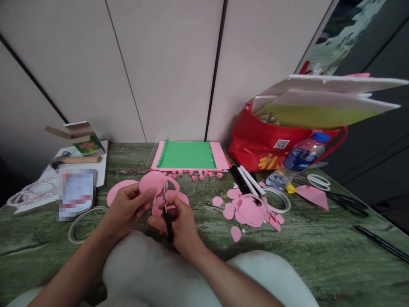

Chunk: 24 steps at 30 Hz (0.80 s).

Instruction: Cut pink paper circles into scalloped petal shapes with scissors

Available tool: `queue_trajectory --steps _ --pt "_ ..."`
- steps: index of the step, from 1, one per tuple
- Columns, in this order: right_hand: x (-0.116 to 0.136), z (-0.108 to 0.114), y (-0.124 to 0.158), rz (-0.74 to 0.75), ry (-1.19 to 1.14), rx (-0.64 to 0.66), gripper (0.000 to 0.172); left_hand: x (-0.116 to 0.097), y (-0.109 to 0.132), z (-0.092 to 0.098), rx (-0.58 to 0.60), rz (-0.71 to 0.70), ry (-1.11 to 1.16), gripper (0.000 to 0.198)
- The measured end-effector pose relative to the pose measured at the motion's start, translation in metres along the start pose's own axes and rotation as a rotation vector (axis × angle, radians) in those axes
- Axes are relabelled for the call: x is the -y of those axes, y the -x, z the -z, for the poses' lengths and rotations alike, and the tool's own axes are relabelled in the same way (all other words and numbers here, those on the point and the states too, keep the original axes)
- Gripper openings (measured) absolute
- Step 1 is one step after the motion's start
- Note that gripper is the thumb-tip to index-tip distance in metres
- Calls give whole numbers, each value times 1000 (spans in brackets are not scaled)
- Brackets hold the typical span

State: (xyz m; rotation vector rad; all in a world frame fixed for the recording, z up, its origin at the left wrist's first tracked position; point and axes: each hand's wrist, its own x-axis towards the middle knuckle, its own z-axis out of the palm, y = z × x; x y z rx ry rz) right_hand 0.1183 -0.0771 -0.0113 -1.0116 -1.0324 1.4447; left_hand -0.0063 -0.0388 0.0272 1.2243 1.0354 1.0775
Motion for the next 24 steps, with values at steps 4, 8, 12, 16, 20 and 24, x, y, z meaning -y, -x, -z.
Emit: queue_trajectory --steps 4,8,12,16,20,24 --pt "-2 1 0 17 5 3 37 1 0 1 -2 -15 5 26" --pt "-5 2 -1 15 5 6 36 1 0 1 10 -29 33 25" --pt "-8 1 -1 26 17 24 35 2 -1 0 10 -10 37 25" --pt "-10 0 0 28 36 38 37 3 -1 0 -5 -10 -10 28" --pt "-9 2 -2 51 9 46 41 3 -1 2 25 5 -61 23" --pt "-7 3 -3 68 16 34 45 4 -1 2 32 32 -80 23"
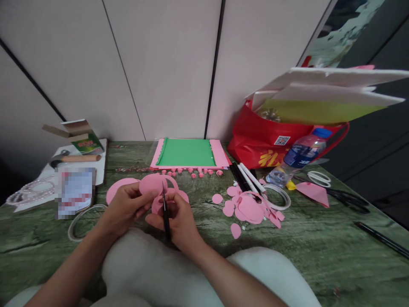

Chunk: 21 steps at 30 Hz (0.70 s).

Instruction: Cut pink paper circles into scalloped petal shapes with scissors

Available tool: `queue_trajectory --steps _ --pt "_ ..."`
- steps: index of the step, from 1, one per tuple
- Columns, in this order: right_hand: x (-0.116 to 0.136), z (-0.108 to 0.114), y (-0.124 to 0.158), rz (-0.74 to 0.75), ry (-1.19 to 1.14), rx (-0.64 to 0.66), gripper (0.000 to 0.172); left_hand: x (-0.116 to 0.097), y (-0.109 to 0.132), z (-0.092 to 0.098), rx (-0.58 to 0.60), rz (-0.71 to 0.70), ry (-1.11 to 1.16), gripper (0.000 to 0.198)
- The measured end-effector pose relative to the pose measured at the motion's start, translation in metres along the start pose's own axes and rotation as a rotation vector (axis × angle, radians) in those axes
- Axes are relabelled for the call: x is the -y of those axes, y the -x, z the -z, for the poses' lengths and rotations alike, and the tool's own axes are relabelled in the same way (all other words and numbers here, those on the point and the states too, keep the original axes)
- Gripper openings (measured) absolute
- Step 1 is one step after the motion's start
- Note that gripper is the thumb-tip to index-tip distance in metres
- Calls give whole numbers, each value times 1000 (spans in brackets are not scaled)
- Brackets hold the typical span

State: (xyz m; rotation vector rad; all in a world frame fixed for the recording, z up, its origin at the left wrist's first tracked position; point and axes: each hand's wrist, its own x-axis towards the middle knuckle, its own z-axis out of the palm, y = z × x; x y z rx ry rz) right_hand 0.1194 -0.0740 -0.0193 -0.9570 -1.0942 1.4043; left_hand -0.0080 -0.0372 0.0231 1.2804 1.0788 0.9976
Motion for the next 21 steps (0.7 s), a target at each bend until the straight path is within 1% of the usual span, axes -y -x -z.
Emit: queue_trajectory --steps 7,21 --pt "-1 1 0 -4 -29 24 45 1 1 -1 0 -23 21 27" --pt "5 0 2 -31 16 -9 39 -4 1 -2 -29 -41 44 26"
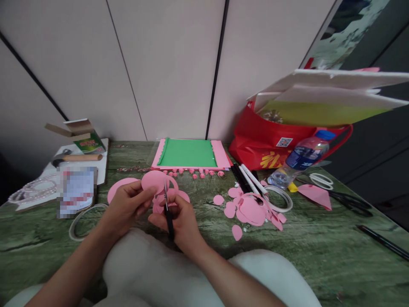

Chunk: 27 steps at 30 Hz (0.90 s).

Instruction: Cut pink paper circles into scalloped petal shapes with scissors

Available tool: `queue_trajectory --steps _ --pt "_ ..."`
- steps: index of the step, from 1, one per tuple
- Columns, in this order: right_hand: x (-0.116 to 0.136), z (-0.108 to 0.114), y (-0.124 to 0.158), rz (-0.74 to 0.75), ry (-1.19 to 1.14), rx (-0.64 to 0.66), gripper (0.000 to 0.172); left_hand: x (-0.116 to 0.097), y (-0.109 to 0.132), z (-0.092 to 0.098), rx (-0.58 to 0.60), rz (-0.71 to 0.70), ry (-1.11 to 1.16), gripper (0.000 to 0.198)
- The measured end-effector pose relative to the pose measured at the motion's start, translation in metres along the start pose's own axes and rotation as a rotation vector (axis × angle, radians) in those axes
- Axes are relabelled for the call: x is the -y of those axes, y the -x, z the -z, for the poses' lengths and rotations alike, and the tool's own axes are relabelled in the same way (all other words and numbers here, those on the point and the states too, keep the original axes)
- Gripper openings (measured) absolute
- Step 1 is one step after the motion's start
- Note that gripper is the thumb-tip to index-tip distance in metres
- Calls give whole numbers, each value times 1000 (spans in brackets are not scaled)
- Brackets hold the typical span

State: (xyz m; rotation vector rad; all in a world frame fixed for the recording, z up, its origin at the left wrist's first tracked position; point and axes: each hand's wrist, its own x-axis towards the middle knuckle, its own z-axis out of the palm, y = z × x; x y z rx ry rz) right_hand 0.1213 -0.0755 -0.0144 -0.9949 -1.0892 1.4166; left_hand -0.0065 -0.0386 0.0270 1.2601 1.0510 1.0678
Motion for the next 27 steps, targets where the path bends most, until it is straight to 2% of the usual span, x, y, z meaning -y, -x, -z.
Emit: queue_trajectory --steps 13,17,24,27 --pt "-2 -1 1 -14 -9 -2 36 -2 1 -1 -43 -6 75 28" --pt "-5 -2 0 -22 -16 1 36 -1 1 -2 -5 19 109 25" --pt "-7 -2 0 -17 14 44 37 0 0 0 -32 2 23 26" --pt "-11 1 -2 31 -2 53 38 -1 -1 1 8 24 -38 24"
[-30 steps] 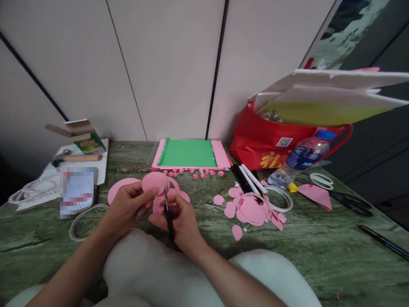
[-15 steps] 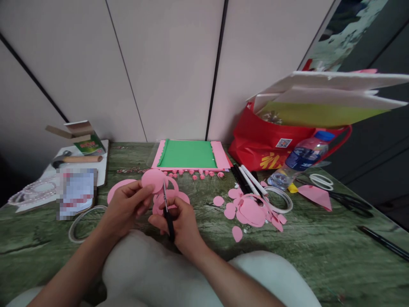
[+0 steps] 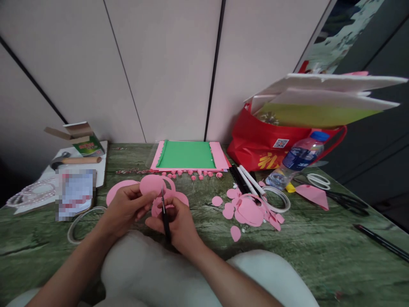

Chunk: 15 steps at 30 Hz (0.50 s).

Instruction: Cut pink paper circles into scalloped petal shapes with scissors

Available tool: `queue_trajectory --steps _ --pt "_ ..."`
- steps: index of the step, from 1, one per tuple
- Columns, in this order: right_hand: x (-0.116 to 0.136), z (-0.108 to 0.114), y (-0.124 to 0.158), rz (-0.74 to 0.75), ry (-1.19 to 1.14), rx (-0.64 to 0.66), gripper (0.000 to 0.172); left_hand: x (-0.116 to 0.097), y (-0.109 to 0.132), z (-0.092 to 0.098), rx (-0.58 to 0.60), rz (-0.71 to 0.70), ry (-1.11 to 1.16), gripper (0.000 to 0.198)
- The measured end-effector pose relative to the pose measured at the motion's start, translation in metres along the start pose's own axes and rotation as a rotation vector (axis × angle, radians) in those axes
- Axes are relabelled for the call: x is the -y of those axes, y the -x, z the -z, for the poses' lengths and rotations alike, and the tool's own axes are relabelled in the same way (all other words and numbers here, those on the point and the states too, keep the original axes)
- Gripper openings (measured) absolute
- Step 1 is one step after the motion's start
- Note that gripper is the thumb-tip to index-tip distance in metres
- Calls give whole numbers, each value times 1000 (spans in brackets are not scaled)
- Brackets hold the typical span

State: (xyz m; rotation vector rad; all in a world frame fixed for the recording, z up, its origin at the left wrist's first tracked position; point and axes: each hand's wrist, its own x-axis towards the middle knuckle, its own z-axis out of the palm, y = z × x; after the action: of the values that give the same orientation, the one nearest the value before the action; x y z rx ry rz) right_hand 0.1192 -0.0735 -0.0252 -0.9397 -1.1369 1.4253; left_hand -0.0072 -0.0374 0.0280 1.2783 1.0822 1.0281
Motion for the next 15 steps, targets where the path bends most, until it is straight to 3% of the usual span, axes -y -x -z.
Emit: queue_trajectory --steps 15 --pt "5 1 -1 -9 -31 8 39 0 1 -1 9 -5 13 22"
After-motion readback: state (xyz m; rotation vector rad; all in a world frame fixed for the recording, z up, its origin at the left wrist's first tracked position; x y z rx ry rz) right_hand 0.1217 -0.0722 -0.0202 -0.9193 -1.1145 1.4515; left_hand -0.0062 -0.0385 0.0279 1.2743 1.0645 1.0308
